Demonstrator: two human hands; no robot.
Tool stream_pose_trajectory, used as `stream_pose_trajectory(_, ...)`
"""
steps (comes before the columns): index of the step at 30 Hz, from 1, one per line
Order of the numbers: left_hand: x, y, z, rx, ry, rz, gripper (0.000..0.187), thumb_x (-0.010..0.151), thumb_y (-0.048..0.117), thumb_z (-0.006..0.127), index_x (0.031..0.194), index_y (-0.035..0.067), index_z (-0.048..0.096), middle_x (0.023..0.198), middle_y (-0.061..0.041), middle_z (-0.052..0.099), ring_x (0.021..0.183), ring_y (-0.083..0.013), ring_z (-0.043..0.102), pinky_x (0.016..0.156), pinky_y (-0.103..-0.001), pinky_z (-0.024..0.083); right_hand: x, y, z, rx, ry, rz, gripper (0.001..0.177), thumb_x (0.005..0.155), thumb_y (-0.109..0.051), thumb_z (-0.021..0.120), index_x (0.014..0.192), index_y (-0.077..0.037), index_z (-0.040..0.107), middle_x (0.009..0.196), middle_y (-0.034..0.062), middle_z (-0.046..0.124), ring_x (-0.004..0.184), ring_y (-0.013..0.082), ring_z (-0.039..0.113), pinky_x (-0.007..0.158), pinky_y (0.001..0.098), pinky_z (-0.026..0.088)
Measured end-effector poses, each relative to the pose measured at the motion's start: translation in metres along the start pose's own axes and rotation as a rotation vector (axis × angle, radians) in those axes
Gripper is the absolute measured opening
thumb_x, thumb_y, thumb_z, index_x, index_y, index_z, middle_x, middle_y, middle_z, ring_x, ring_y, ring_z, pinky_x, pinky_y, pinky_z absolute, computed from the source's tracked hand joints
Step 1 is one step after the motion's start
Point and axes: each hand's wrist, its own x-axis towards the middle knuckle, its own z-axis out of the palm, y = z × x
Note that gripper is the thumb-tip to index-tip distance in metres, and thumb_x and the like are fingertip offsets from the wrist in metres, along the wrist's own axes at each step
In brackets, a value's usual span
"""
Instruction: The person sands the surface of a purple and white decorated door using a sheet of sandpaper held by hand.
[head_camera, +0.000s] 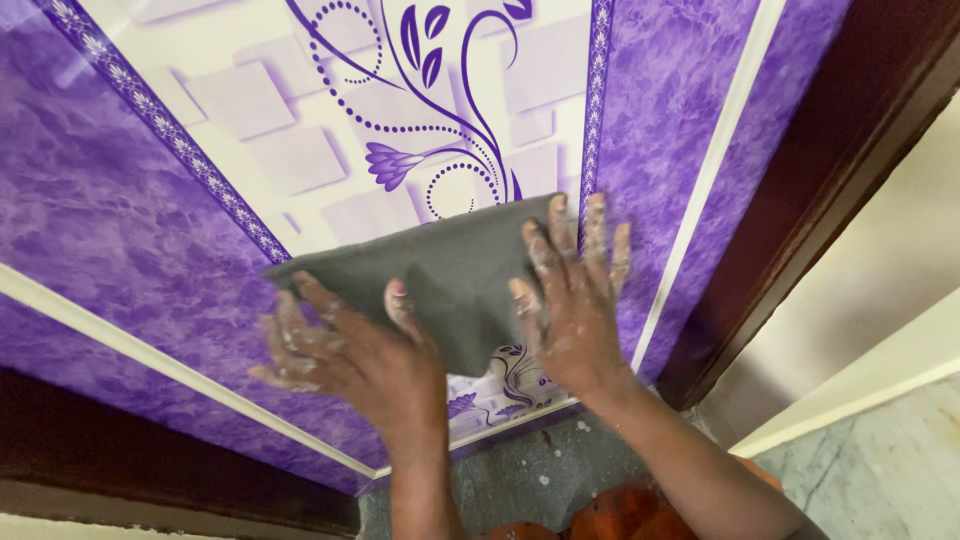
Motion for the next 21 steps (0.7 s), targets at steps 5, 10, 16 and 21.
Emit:
stream_pose_trajectory(5,0.02,-0.036,-0.021,0.046,-0.076,-0.15,0.085,0.115,0.06,0.032,0.165,-0.006,0.011,0.17,-0.032,0.01,0.157,-0.054,0.006,0.12,-0.072,-0.009,-0.027,-0.04,0.029,0.167,-0.163,-0.155,0.068,0.106,-0.034,0.047,0.163,-0.012,0.018,0.172,0.0107,0.003,0.157,0.0446,-0.002,0.123,0.0697,-0.009)
stream_pose_trajectory(10,0.031,-0.049,-0.03,0.006,-0.092,-0.23,0.09,0.113,0.061,0.03,0.16,-0.015,0.015,0.173,-0.026,0.014,0.157,-0.05,0.01,0.122,-0.074,-0.004,-0.031,-0.051,0.041,0.048,-0.35,-0.175,0.07,0.104,-0.035,0.047,0.162,-0.014,0.014,0.171,0.0078,0.007,0.156,0.0406,-0.006,0.12,0.0697,-0.01)
stream_pose_trajectory(16,0.024,-0.038,-0.027,-0.022,-0.062,-0.177,0.084,0.112,0.058,0.034,0.155,-0.013,0.027,0.166,-0.031,0.021,0.154,-0.0501,0.012,0.12,-0.073,-0.004,-0.01,-0.026,0.027,0.142,-0.25,-0.095,0.07,0.106,-0.045,0.04,0.164,-0.011,0.016,0.173,0.007,0.015,0.158,0.0411,-0.008,0.123,0.0668,-0.011)
stream_pose_trajectory(21,0.003,0.006,-0.027,-0.112,-0.103,-0.057,0.071,0.108,0.051,0.035,0.152,-0.005,0.033,0.164,-0.032,0.026,0.156,-0.048,0.009,0.124,-0.069,-0.004,0.009,-0.001,0.004,-0.052,-0.124,0.004,0.062,0.109,-0.037,0.042,0.163,-0.011,0.024,0.173,0.0084,0.025,0.159,0.0406,-0.002,0.123,0.0652,-0.017)
